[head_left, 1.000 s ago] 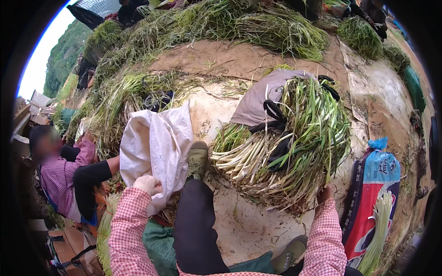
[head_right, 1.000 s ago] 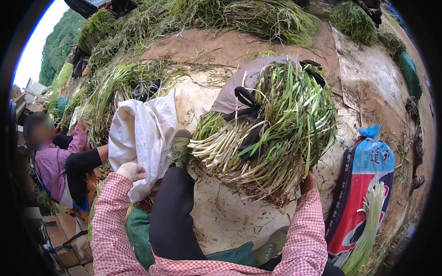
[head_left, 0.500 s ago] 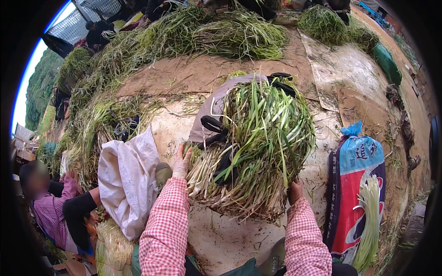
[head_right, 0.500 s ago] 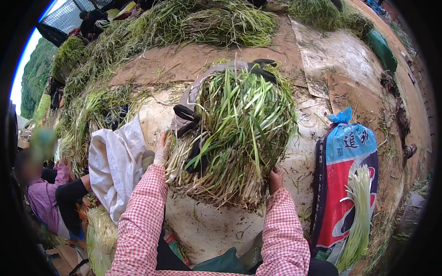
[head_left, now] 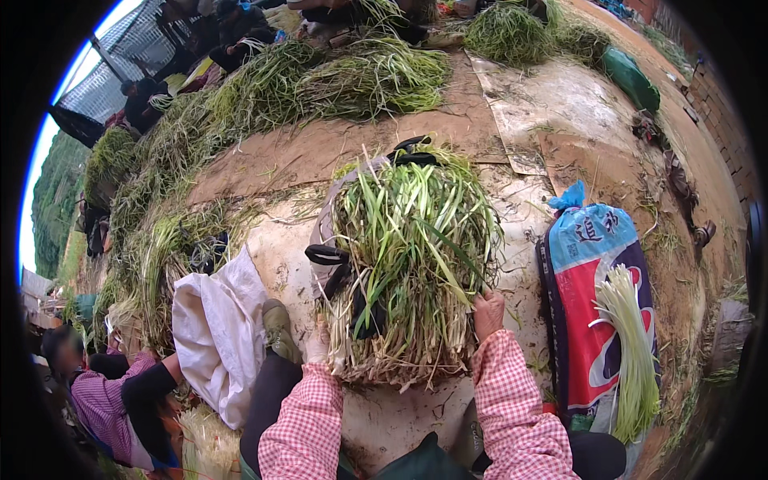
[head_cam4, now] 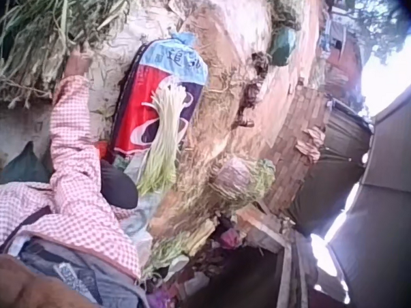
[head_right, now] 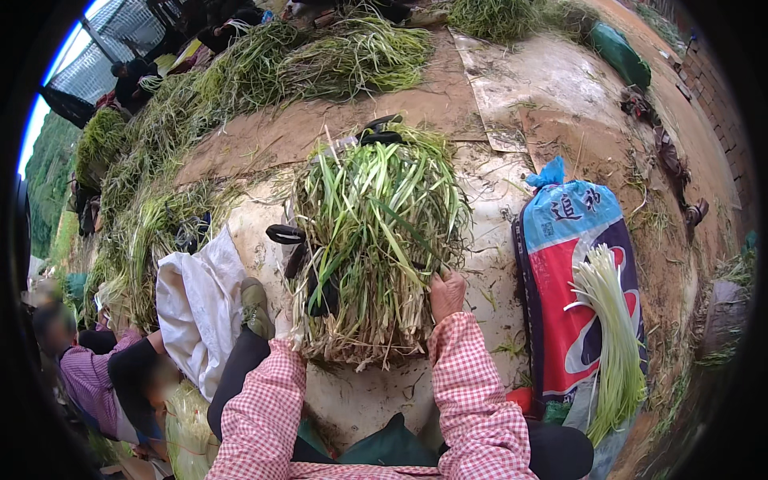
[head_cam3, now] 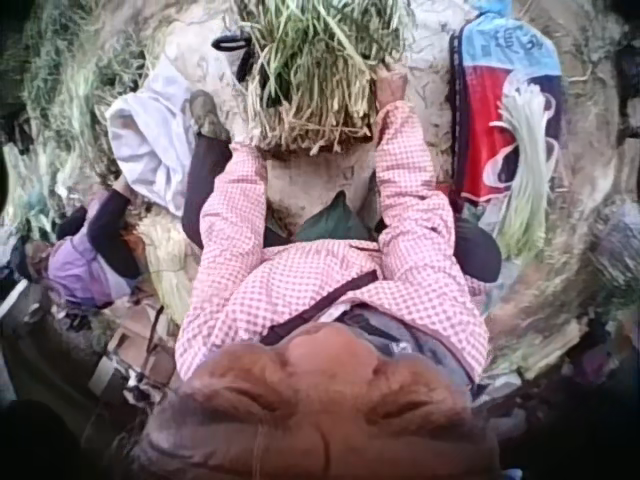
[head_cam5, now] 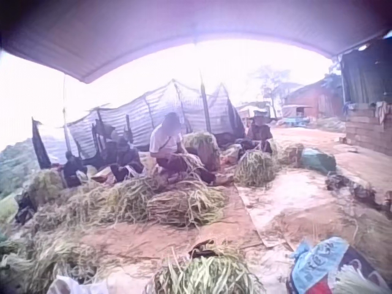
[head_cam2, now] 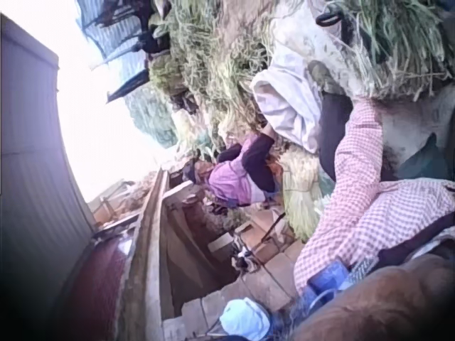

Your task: The person sits on the ground and bundles long green vegetables by hand. They gather stalks, align them, and tie them with a black strap, then trim the ends and place the finished bundle aside.

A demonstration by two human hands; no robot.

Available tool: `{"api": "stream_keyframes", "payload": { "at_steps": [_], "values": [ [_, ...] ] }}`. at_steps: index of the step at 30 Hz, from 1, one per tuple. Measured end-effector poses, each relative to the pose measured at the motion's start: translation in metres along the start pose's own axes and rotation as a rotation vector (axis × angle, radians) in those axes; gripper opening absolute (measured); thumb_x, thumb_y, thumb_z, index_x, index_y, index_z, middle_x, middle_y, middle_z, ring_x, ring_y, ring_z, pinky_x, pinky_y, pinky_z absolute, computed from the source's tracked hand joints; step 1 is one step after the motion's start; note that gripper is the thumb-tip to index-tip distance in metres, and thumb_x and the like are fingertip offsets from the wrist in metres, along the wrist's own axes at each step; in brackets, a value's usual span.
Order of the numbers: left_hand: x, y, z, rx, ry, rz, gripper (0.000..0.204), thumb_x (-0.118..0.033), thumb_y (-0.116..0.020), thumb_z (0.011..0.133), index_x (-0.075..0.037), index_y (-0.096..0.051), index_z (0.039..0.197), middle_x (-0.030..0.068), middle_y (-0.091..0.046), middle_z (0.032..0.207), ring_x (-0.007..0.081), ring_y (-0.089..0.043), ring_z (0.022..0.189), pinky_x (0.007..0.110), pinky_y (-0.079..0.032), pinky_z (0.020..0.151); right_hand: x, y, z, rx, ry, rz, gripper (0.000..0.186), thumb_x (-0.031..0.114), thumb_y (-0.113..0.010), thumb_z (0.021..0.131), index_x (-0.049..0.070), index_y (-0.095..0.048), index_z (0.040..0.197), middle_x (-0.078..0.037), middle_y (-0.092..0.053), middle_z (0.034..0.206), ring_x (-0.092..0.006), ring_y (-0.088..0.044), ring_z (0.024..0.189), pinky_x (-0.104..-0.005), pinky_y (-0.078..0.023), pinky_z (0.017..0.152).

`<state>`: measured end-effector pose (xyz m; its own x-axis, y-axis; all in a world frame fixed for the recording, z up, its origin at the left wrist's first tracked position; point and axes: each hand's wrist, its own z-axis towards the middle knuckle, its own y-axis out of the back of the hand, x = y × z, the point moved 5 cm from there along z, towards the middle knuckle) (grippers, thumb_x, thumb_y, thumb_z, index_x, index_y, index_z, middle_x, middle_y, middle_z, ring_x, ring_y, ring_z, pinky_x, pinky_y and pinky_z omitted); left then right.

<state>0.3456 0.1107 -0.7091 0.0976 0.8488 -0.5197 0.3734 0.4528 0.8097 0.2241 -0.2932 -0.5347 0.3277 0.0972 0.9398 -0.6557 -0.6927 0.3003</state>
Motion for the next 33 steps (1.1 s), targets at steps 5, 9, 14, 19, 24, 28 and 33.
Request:
{"api": "stream_keyframes", "payload": {
  "at_steps": [5, 9, 14, 19, 24, 28, 33],
  "values": [
    [-0.041, -0.032, -0.088, 0.119, -0.001, 0.02, 0.041, -0.041, -0.041, 0.09, -0.011, -0.059, 0.11, 0.0182, -0.063, 0.083, 0.0329, -0.061, 0.069, 0.041, -0.048, 0.061, 0.051, 0.009, -0.052, 0.009, 0.238, -0.113, 0.014, 0.014, -0.056, 0.074, 0.002, -0.063, 0.077, -0.016, -0.056, 0.059, -0.026, -0.056, 0.051, -0.0358, -0.042, 0.05],
    [-0.029, -0.003, -0.097, 0.172, 0.07, 0.112, 0.039, -0.04, -0.043, 0.089, -0.011, -0.06, 0.109, 0.017, -0.064, 0.083, 0.0318, -0.062, 0.069, 0.039, -0.048, 0.063, 0.086, -0.024, -0.096, 0.181, 0.293, -0.256, 0.015, 0.02, -0.058, 0.073, 0.006, -0.059, 0.079, -0.017, -0.059, 0.064, -0.0357, -0.059, 0.061, -0.0428, -0.047, 0.056],
    [-0.01, 0.103, -0.108, 0.19, 0.156, 0.288, 0.037, -0.039, -0.046, 0.088, -0.011, -0.062, 0.108, 0.0155, -0.065, 0.083, 0.0305, -0.062, 0.069, 0.037, -0.049, 0.065, 0.09, -0.057, -0.09, 0.199, 0.344, -0.292, 0.019, 0.024, -0.058, 0.075, 0.004, -0.055, 0.076, -0.02, -0.059, 0.07, -0.0411, -0.057, 0.067, -0.047, -0.046, 0.059],
    [-0.138, 0.208, -0.112, 0.235, 0.196, -0.25, 0.027, -0.027, -0.058, 0.086, -0.001, -0.064, 0.094, 0.0032, -0.063, 0.075, 0.0125, -0.058, 0.065, 0.025, -0.046, 0.061, 0.057, -0.022, -0.062, 0.085, 0.205, -0.335, 0.016, 0.019, -0.056, 0.077, 0.007, -0.062, 0.086, -0.018, -0.061, 0.072, -0.0305, -0.06, 0.061, -0.0407, -0.045, 0.055],
    [-0.186, 0.202, -0.106, -0.066, -0.183, -0.464, 0.024, -0.021, -0.062, 0.085, 0.001, -0.061, 0.094, 0.003, -0.061, 0.081, 0.0108, -0.057, 0.072, 0.023, -0.046, 0.065, 0.043, -0.025, -0.062, 0.059, 0.284, -0.297, 0.019, 0.016, -0.055, 0.078, 0.008, -0.063, 0.093, -0.015, -0.063, 0.075, -0.0283, -0.061, 0.066, -0.0366, -0.045, 0.058],
    [-0.18, 0.182, -0.079, -0.307, -0.197, -0.349, 0.037, -0.026, -0.066, 0.081, 0.001, -0.056, 0.104, 0.0115, -0.057, 0.1, 0.0206, -0.058, 0.09, 0.029, -0.046, 0.079, 0.034, -0.021, -0.058, 0.117, 0.256, -0.145, 0.019, 0.007, -0.054, 0.079, 0.001, -0.062, 0.096, -0.011, -0.066, 0.083, -0.0177, -0.06, 0.073, -0.0293, -0.046, 0.066],
    [-0.203, 0.189, -0.096, -0.469, -0.347, -0.258, 0.036, -0.026, -0.063, 0.083, -0.001, -0.055, 0.108, 0.013, -0.057, 0.101, 0.0259, -0.056, 0.095, 0.034, -0.045, 0.083, 0.0, -0.004, -0.041, 0.098, 0.311, -0.164, 0.021, 0.0, -0.053, 0.08, -0.002, -0.061, 0.099, -0.007, -0.065, 0.085, -0.0133, -0.058, 0.075, -0.0262, -0.045, 0.069]
  ]
}}
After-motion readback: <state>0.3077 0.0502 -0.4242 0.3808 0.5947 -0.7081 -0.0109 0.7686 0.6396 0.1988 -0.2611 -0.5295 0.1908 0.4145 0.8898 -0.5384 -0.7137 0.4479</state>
